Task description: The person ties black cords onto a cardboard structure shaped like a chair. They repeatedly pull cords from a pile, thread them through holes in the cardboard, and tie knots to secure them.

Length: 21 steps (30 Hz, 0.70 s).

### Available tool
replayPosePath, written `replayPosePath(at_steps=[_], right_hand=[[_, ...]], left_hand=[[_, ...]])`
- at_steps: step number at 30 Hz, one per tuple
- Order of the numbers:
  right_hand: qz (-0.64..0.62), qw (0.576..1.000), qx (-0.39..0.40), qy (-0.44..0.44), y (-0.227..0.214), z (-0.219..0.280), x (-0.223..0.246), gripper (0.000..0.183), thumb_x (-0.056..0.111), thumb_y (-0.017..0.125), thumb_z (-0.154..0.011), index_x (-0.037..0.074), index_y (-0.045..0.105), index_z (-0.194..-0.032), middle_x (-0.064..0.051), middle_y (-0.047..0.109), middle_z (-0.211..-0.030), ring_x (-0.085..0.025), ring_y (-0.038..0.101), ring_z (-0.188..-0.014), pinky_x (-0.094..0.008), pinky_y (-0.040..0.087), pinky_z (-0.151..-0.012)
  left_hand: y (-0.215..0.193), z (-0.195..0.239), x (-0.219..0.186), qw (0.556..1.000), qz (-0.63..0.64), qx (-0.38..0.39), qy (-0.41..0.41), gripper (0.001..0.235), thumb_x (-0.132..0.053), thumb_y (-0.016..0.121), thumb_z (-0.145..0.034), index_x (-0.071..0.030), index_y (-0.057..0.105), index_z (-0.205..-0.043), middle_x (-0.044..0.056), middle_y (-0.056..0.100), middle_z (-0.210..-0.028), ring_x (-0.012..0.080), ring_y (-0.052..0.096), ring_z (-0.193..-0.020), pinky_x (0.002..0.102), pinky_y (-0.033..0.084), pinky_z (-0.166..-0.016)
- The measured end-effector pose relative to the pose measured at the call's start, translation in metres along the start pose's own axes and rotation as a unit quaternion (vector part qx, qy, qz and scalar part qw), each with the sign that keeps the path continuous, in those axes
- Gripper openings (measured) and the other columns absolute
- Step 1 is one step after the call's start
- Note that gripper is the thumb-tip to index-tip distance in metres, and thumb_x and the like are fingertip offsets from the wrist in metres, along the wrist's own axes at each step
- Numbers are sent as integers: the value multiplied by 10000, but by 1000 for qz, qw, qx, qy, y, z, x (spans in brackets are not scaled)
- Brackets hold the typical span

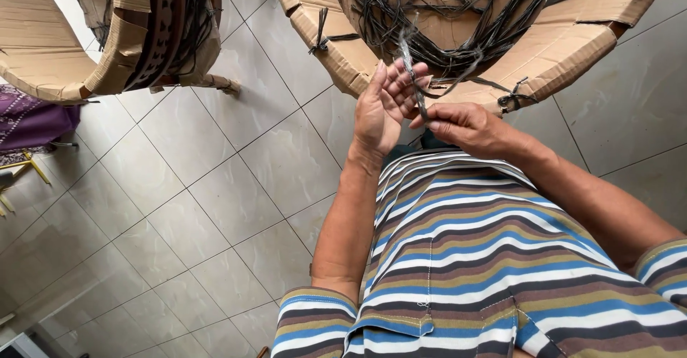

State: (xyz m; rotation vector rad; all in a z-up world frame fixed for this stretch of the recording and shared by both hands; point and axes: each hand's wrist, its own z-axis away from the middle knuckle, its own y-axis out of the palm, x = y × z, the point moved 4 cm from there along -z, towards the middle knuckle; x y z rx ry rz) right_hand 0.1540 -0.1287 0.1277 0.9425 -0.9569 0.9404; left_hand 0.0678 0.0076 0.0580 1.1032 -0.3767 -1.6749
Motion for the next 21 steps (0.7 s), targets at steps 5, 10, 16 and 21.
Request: replayPosePath(at_steps=[5, 10, 16, 21], right_hand=[[31, 999, 12, 0, 2, 6, -14, 199, 75, 497, -1073, 43, 676, -992, 0, 500, -598, -96, 414, -615, -238, 377, -587], [104, 992, -13, 68, -9, 2, -26, 236, 106, 580, -1030, -2, 718, -1188, -204, 737, -858, -254, 626, -868, -428, 518, -849], [350, 881, -300, -108, -55, 12, -71, 91, 153, 772, -1010, 116, 720, -1075, -63, 655, -1056, -273, 605, -1066, -375, 501, -913], [381, 880, -242, -150, -20, -2, 2, 431, 305, 596, -1067, -18, 581, -1353, -221, 634, -1295, -351, 569, -1211, -486, 480, -982]], left_hand=[[3, -1, -12, 999, 31, -28, 35, 381, -280, 597, -1085, 10, 649, -1327, 229, 765, -1122, 310, 772, -1000, 416, 639, -922], [-5, -5, -6, 997, 25, -23, 66, 313, -83, 634, -1053, 43, 618, -1339, 257, 754, -1128, 327, 766, -1015, 452, 638, -946], [-4, -2, -8, 995, 23, -9, 97, 311, -58, 621, -1062, 34, 604, -1358, 262, 740, -1168, 344, 742, -1070, 442, 631, -965], [10, 7, -10, 994, -22, -33, 99, 331, -70, 595, -1052, 37, 588, -1365, 208, 741, -1178, 302, 727, -1081, 391, 592, -992]])
